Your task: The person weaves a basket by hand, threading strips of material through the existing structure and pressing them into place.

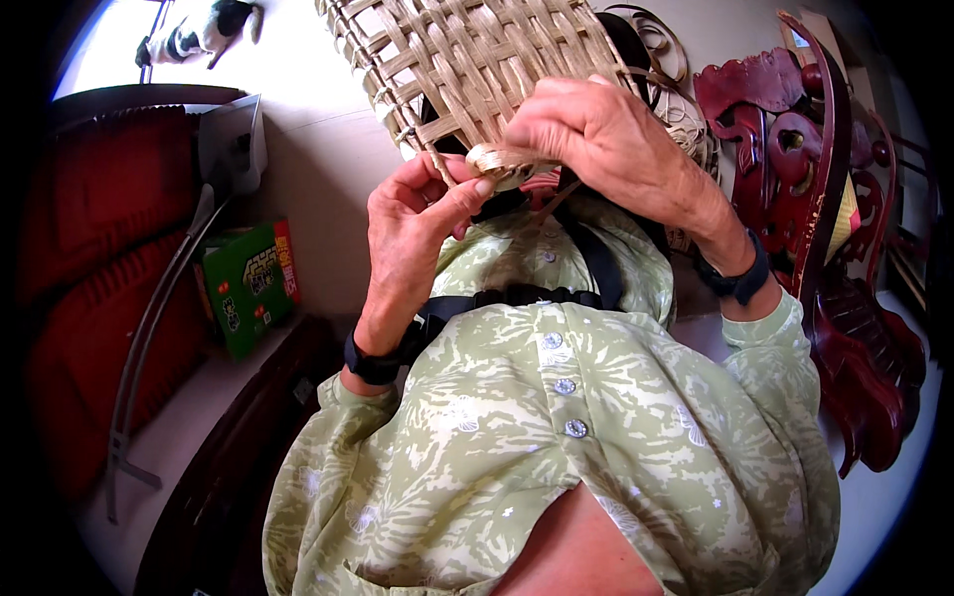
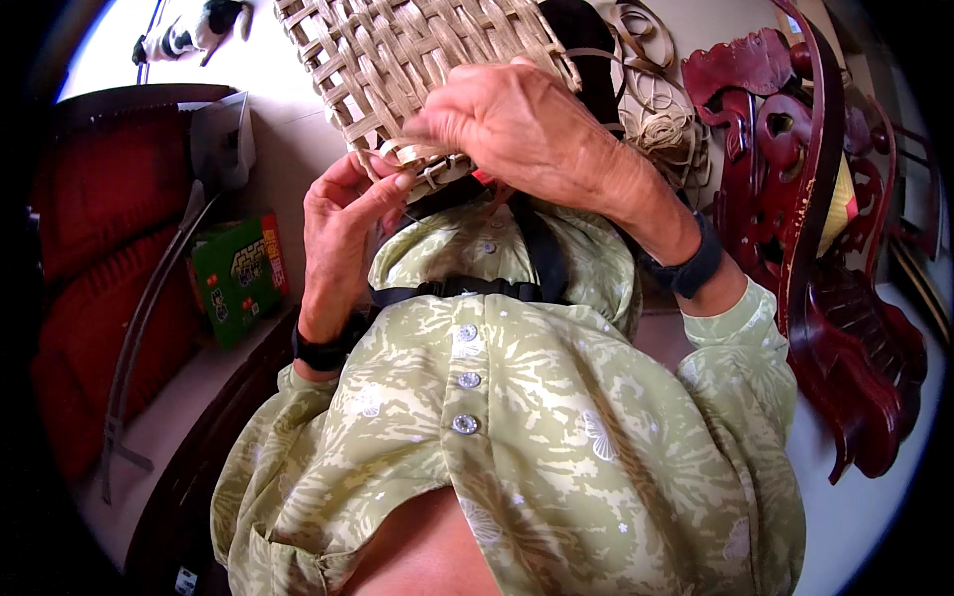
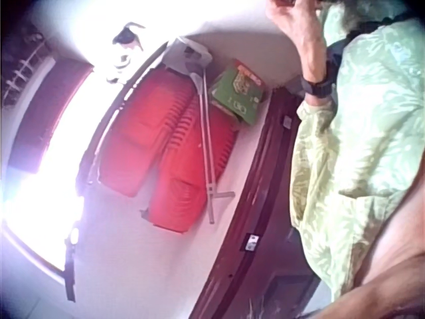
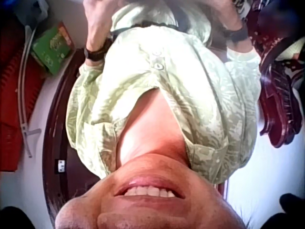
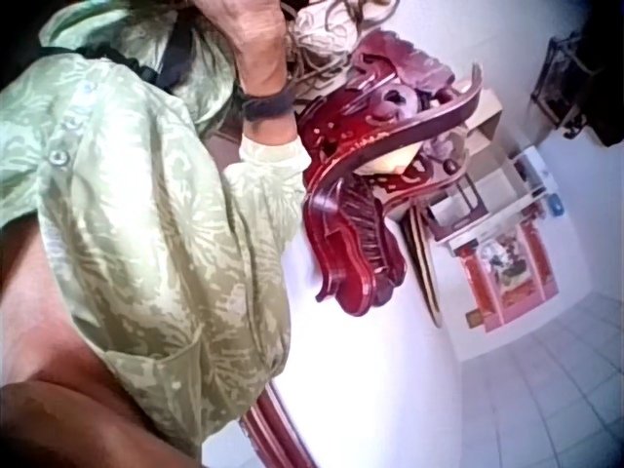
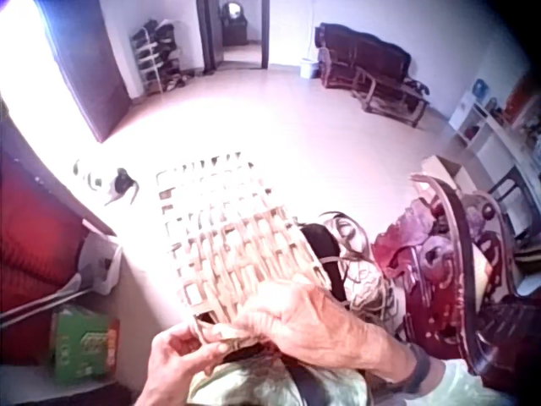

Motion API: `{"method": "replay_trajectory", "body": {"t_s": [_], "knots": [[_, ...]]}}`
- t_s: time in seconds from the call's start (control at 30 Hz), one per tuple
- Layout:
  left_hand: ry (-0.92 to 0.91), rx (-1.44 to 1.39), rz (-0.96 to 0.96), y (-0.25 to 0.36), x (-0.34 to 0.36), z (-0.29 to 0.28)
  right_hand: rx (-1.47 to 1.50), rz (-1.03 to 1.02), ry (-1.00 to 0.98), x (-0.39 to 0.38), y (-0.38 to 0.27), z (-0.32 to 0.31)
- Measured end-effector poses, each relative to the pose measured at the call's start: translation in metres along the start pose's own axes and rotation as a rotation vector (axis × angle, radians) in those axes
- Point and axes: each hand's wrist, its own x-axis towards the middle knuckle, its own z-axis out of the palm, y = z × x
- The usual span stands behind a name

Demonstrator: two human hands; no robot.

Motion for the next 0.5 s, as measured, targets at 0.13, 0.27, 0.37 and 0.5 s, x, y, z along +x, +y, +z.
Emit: {"method": "replay_trajectory", "body": {"t_s": [0.13,0.27,0.37,0.5], "knots": [[0.003,-0.01,-0.013,0.005,0.005,-0.001,-0.152,-0.052,-0.006,0.009,-0.003,0.004],[-0.019,0.007,-0.014,0.008,0.007,-0.003,-0.224,-0.053,-0.148,0.018,-0.016,0.002],[-0.017,0.033,0.001,0.012,0.008,-0.002,-0.112,-0.09,-0.173,0.019,-0.015,0.004],[0.009,0.042,-0.003,0.011,0.004,-0.004,0.233,0.13,0.106,-0.005,-0.007,-0.087]]}}
